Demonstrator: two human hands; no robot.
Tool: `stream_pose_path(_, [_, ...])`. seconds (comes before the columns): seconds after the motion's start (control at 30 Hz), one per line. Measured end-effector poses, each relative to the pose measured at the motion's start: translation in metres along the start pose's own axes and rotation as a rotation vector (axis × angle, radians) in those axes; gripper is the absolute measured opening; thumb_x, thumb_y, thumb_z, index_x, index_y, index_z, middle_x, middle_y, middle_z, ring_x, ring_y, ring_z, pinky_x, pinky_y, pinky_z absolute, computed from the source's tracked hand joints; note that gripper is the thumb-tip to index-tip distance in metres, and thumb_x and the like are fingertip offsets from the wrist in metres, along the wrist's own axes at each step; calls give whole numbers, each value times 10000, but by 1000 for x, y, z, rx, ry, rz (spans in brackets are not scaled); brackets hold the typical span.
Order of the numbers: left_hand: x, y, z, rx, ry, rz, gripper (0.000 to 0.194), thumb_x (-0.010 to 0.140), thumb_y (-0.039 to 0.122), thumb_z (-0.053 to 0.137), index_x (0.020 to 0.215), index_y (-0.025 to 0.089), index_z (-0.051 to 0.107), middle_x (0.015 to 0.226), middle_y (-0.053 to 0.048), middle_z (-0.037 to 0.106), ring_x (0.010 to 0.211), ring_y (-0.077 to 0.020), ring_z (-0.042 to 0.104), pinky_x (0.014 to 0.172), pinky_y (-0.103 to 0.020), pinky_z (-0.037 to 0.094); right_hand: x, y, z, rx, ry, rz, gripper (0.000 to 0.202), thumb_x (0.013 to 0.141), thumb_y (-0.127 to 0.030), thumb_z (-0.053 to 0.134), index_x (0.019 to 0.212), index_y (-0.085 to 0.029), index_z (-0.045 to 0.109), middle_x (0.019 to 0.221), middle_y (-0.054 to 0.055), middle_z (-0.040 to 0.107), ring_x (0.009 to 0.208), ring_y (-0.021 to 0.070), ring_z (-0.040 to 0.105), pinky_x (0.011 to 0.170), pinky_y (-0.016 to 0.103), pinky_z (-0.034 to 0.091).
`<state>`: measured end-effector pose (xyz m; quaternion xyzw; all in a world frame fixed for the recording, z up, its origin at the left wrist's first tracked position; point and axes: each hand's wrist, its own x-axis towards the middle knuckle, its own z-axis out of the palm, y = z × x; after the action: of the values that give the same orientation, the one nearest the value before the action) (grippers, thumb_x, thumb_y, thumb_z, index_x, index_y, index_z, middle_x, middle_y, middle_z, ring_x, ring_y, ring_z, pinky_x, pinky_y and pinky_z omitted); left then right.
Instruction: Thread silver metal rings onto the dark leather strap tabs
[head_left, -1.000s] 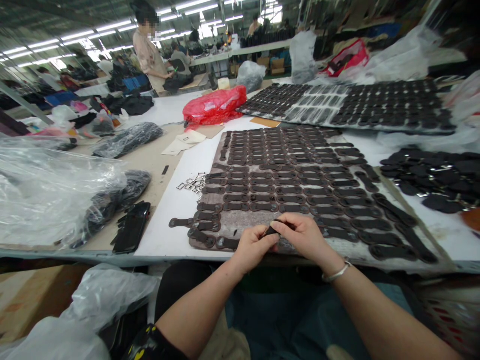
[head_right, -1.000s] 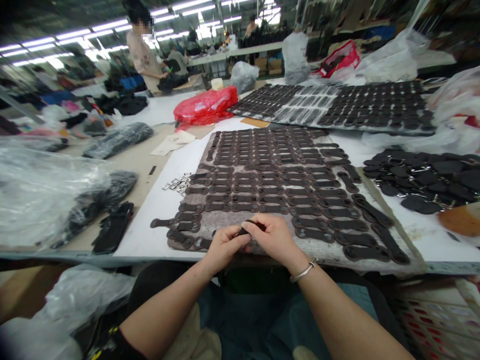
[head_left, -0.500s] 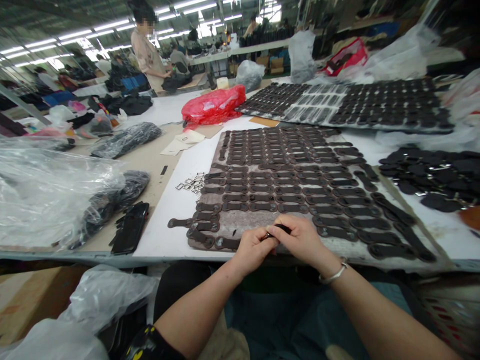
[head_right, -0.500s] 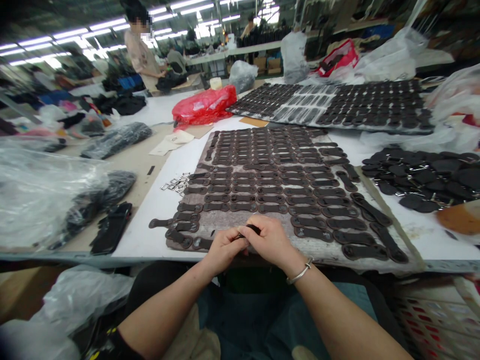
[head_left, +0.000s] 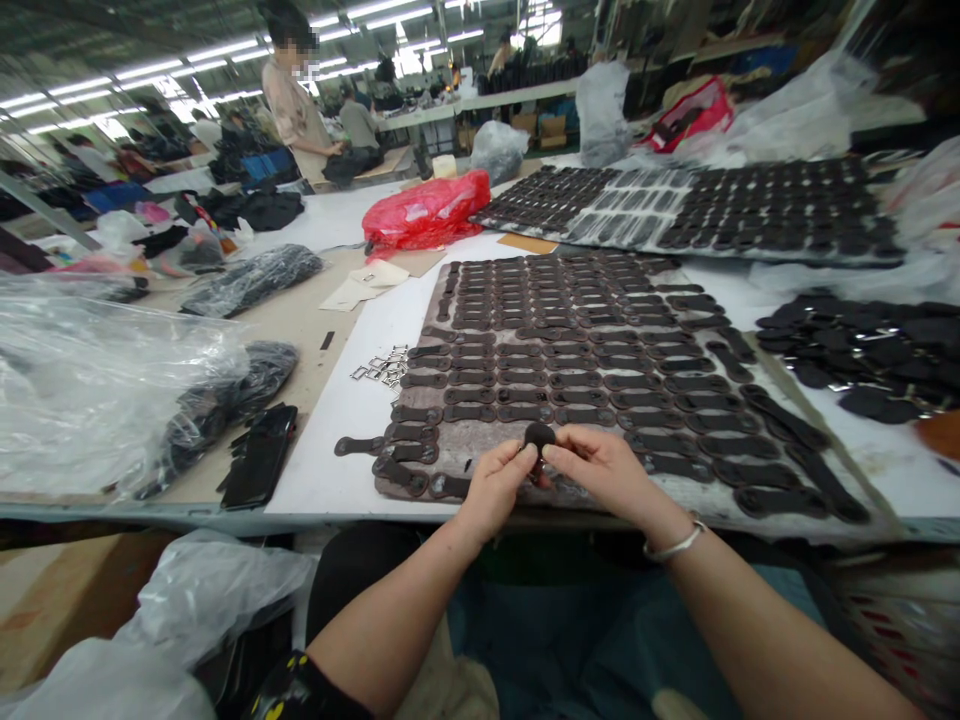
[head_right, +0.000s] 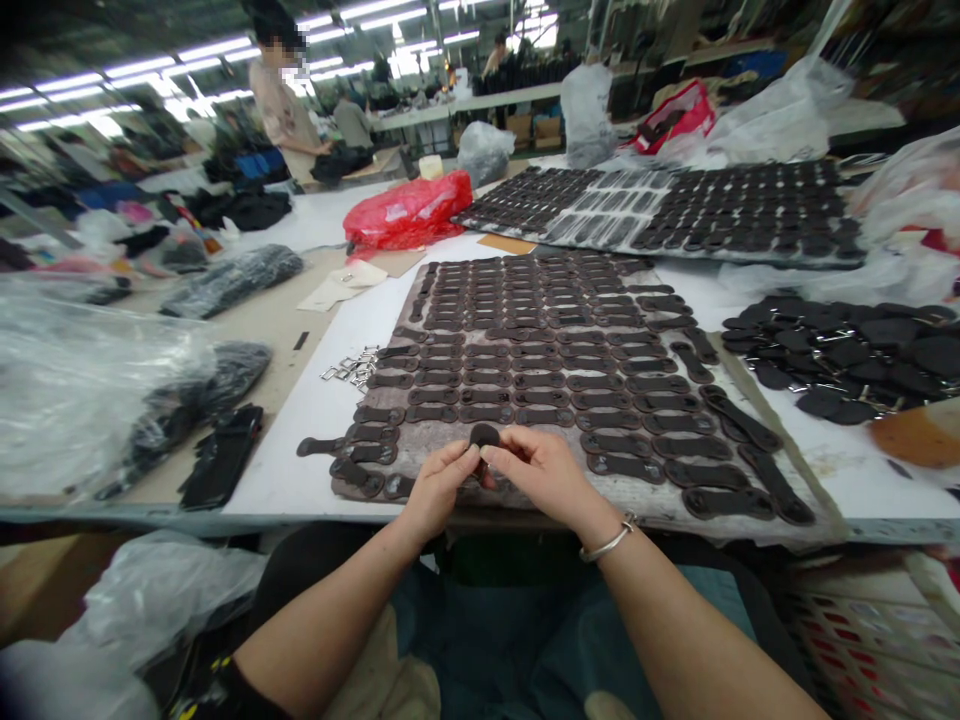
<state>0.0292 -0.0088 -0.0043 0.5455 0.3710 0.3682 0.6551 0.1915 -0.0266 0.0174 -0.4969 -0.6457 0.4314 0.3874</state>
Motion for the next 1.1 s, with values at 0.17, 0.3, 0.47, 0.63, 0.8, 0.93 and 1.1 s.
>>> stream_pose_path(0.17, [0, -2, -2, -10, 3, 13, 315, 854, 404, 488, 745, 138, 615, 620, -15, 599, 645, -146, 541, 685, -265, 405, 0, -3, 1, -201, 96, -74, 312, 870, -330, 540, 599, -186, 594, 586, -19, 564, 587, 127, 496, 573, 230, 366])
stream_pose_path(0.3, [0, -6, 0, -29, -10, 2, 317, 852, 415, 494, 754, 138, 613, 632, -9, 581, 637, -142, 535, 662, -260, 406, -1, -3, 2, -343, 161, -160, 307, 857, -286, 552, 567, -190, 522, 549, -33, 504, 542, 115, 445, 537, 229, 322])
stream_pose_path(0.47, [1, -7, 0, -55, -20, -15, 317, 848, 411, 499, 739, 131, 602, 634, -13, 579, 630, -137, 535, 651, -253, 408, -1, -4, 2, -419, 172, -190, 295, 848, -259, 536, 568, -187, 481, 554, -28, 494, 560, 120, 461, 552, 233, 326])
stream_pose_path(0.63, [1, 0, 1, -32, -19, 12, 336, 840, 408, 501, 664, 133, 582, 605, -11, 571, 613, -132, 523, 638, -247, 403, -2, 1, 1, -327, 126, -140, 343, 882, -321, 509, 570, -178, 496, 540, -29, 495, 540, 111, 448, 535, 229, 329])
stream_pose_path(0.8, [0, 5, 0, 10, 4, 12, 340, 834, 386, 503, 609, 136, 556, 561, 3, 538, 561, -122, 513, 600, -244, 401, -3, 6, 0, -125, 26, -57, 268, 903, -377, 477, 785, -171, 603, 710, 4, 603, 668, 144, 540, 614, 241, 399])
stream_pose_path(0.93, [-2, 4, -2, 76, -30, -2, 334, 816, 379, 534, 585, 138, 540, 534, 12, 519, 532, -111, 493, 569, -237, 380, -2, 3, -1, -83, 41, -32, 226, 881, -371, 512, 842, -175, 618, 756, 8, 619, 709, 154, 555, 645, 246, 411])
stream_pose_path(1.1, [-2, 2, -2, 138, -92, 20, 326, 821, 393, 544, 640, 125, 584, 580, -6, 574, 576, -108, 481, 585, -231, 358, -1, 1, -2, -161, 82, -14, 280, 882, -364, 503, 696, -176, 593, 611, -27, 515, 600, 121, 475, 568, 233, 357])
